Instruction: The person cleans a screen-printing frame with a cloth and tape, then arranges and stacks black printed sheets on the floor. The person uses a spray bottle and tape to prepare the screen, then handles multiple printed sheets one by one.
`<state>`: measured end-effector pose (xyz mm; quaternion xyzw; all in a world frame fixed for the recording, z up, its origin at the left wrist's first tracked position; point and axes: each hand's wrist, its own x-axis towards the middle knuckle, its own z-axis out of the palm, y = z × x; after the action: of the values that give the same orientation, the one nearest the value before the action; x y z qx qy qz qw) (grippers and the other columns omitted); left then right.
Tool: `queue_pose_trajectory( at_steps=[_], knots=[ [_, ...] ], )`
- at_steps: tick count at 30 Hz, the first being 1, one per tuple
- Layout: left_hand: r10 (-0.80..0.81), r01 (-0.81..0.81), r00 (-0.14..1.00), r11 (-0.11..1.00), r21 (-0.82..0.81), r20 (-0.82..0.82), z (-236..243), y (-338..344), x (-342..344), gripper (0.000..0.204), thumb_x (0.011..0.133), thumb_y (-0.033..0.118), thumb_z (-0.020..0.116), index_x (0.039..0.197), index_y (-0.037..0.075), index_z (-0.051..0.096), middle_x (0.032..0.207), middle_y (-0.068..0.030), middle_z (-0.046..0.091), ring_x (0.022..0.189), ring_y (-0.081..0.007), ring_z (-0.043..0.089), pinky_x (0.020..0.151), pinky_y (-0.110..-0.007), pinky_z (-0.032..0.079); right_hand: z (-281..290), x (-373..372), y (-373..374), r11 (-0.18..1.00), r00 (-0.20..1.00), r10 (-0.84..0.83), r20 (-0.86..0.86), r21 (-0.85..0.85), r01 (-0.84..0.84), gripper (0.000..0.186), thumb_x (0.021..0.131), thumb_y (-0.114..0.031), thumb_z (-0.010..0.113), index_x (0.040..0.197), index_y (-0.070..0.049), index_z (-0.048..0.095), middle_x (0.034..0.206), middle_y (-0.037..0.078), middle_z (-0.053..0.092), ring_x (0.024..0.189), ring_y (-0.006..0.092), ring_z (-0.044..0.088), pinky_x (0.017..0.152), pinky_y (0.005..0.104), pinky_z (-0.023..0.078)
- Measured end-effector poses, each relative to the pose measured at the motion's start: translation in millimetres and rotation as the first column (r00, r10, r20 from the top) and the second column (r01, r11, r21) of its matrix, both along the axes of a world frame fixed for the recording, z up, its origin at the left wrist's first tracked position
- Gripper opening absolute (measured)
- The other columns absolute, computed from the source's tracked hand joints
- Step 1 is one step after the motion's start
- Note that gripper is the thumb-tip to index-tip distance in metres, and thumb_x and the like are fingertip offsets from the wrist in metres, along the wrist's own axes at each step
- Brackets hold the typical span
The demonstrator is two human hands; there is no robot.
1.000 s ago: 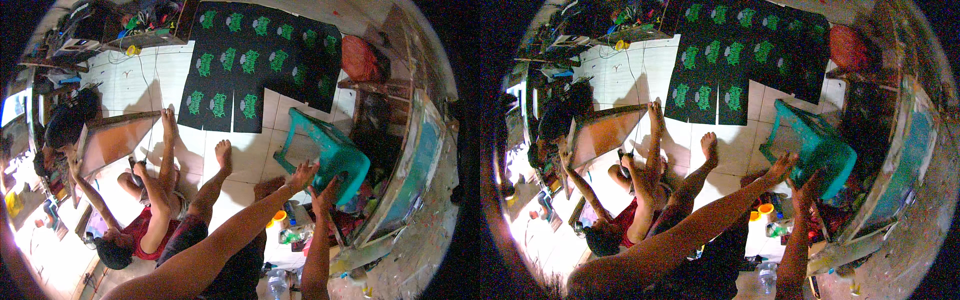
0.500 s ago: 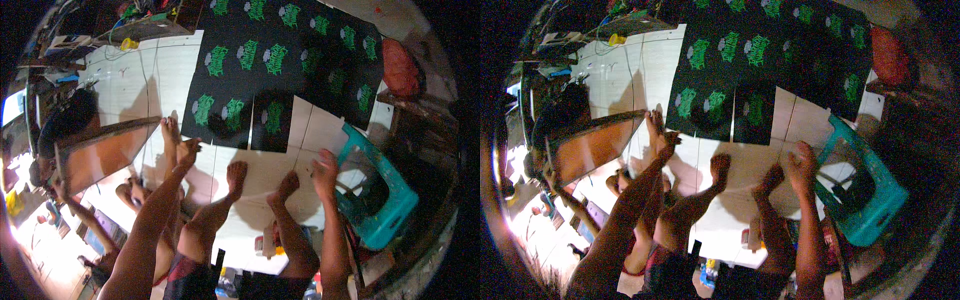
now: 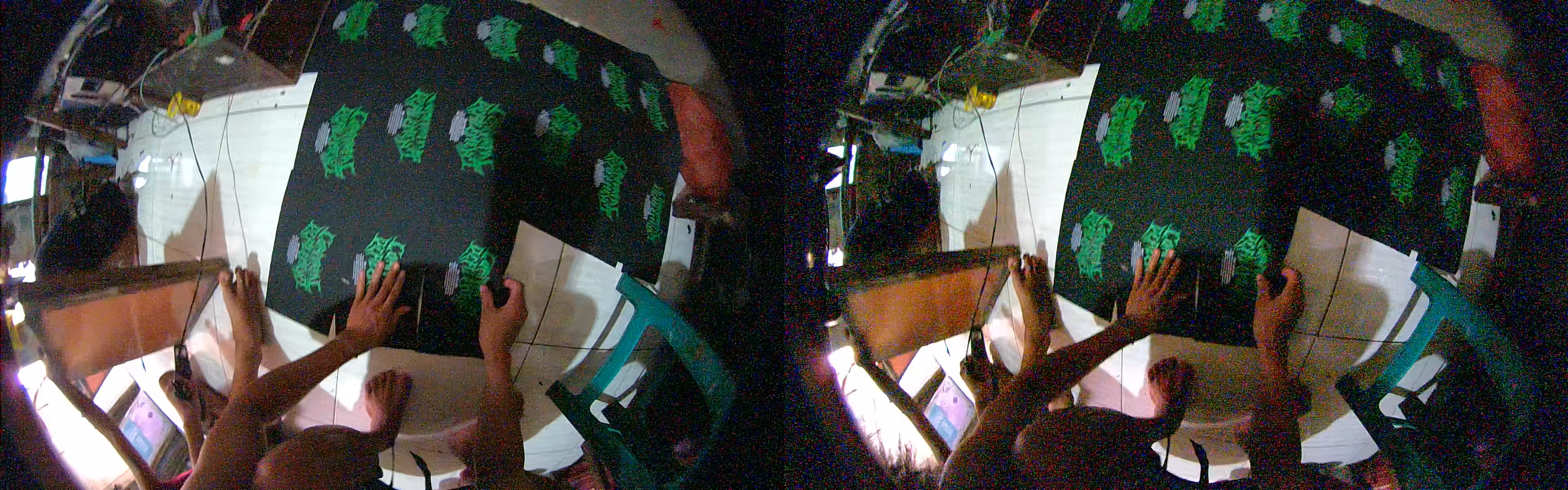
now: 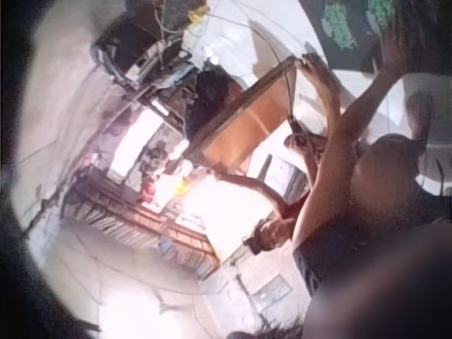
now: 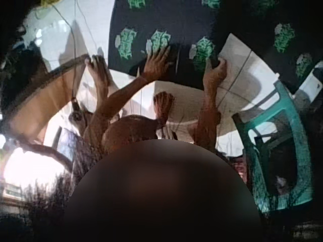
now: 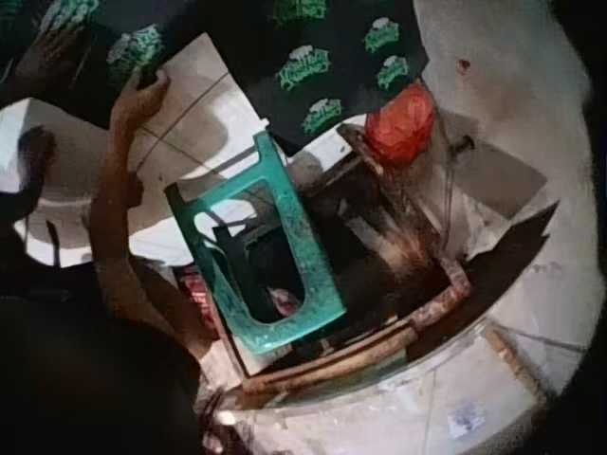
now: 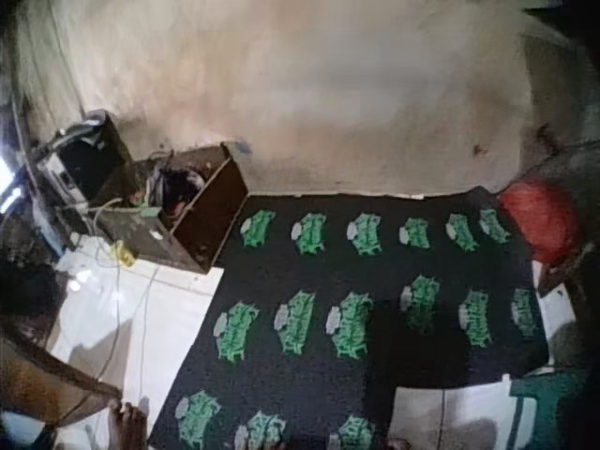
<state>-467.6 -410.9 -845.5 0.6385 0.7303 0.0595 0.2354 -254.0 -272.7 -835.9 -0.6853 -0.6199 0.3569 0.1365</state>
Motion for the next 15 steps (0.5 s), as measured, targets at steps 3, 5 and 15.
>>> queue_pose_trajectory(
  at_steps=[3, 5, 15],
  knots=[
    [-0.014, 0.015, 1.000, 0.999, 0.046, -0.010, 2, 5, -9, 0.058, 0.099, 0.026, 0.050, 0.150, 0.006, 0.031, 0.160, -0.0099, 0.022, 0.148, -0.0352, 0.016, 0.117, -0.058, 0.012, 1, 11, 11, 0.992, 0.957, 0.080, -0.279, 0.116, -0.049, 0.048, 0.075, -0.011, 0.082, 0.112, 0.000, 0.054, 0.107, 0.019, 0.065, 0.097, 0.0297, 0.065, 0.085, 0.0400, 0.051],
    [0.115, -0.148, 0.964, 0.981, 0.126, 0.238, 12, 8, -15, 0.056, 0.100, 0.024, 0.046, 0.151, 0.005, 0.031, 0.159, -0.0118, 0.026, 0.148, -0.0371, 0.017, 0.117, -0.059, 0.010, 2, 22, 15, 0.991, 0.914, -0.050, -0.403, -0.130, -0.004, 0.053, 0.072, -0.007, 0.083, 0.116, -0.001, 0.054, 0.110, 0.015, 0.067, 0.097, 0.0256, 0.066, 0.086, 0.0378, 0.052],
    [-0.115, 0.093, 0.974, 0.988, 0.120, 0.194, 25, -9, 67, 0.068, 0.099, 0.045, 0.045, 0.148, 0.000, 0.030, 0.156, -0.0213, 0.027, 0.147, -0.0372, 0.018, 0.115, -0.062, 0.008, -35, -10, -40, 0.982, 0.833, 0.067, -0.549, -0.113, -0.154, 0.047, 0.092, -0.036, 0.067, 0.123, -0.001, 0.057, 0.110, 0.010, 0.065, 0.091, 0.0161, 0.063, 0.077, 0.0317, 0.052]
  ],
)
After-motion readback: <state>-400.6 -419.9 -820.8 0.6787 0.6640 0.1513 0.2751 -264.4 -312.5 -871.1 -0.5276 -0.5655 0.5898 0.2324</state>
